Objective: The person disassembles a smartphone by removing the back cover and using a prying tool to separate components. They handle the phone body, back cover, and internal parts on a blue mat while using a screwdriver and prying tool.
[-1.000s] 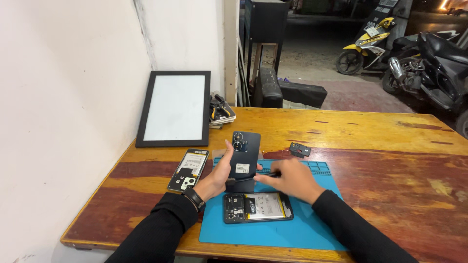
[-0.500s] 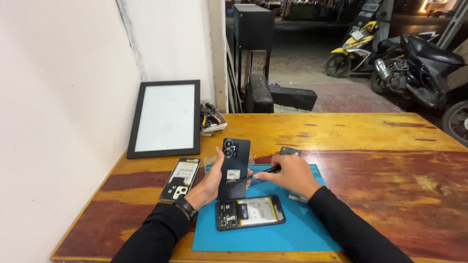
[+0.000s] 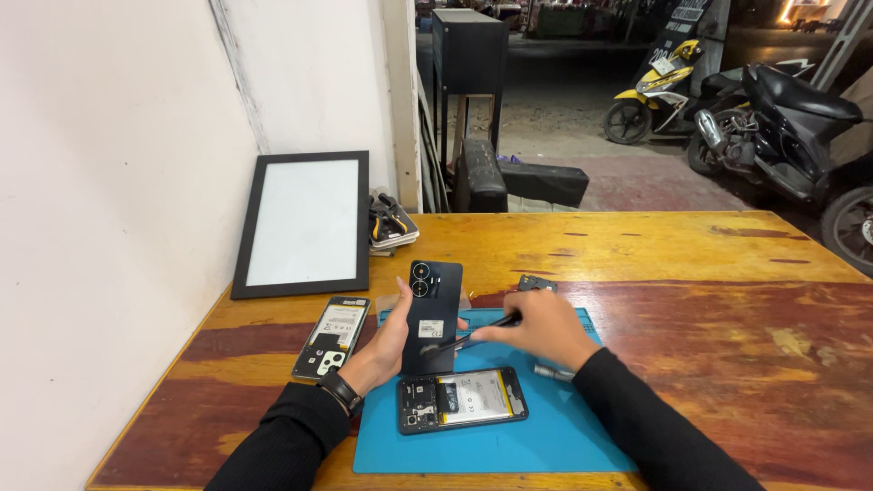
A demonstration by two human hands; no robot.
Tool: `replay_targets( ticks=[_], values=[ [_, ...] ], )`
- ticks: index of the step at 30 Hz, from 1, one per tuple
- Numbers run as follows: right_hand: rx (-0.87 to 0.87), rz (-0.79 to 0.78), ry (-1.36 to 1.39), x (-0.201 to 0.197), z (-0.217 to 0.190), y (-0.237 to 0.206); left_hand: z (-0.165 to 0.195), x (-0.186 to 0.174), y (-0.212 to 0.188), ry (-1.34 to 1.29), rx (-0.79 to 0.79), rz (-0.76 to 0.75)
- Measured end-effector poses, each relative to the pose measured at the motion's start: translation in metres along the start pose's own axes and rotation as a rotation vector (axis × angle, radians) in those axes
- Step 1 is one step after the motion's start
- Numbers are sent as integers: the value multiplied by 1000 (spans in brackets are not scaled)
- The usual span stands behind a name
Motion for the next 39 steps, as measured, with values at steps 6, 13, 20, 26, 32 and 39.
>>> replay_targets(
  ticks=[6,13,20,26,32,39],
  values=[
    [190,-57,-42,-18,33,3,-1,5,-2,-59,-5,-20],
    [-9,-13,57,6,0,-3,6,8,-5,-32,35,-49],
    [113,-4,72,-16,38,6,7,12,-3,-49,26,-64],
    [60,-51,151,8,28,5,7,9,-3,-38,28,-50],
    [92,-96,165,11,28,8,10,8,-1,-19,43,-57],
    [136,-147,203,18,29,6,2,3,0,-41,-14,-28]
  ],
)
Point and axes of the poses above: each hand's wrist, its own y-axis towards the middle knuckle, its own x-axis out of the palm, z = x × y, the point moved 7 cm from there along y, towards the middle knuckle, and after that the axes turned 4 degrees about -z, right-handed, at the moved point
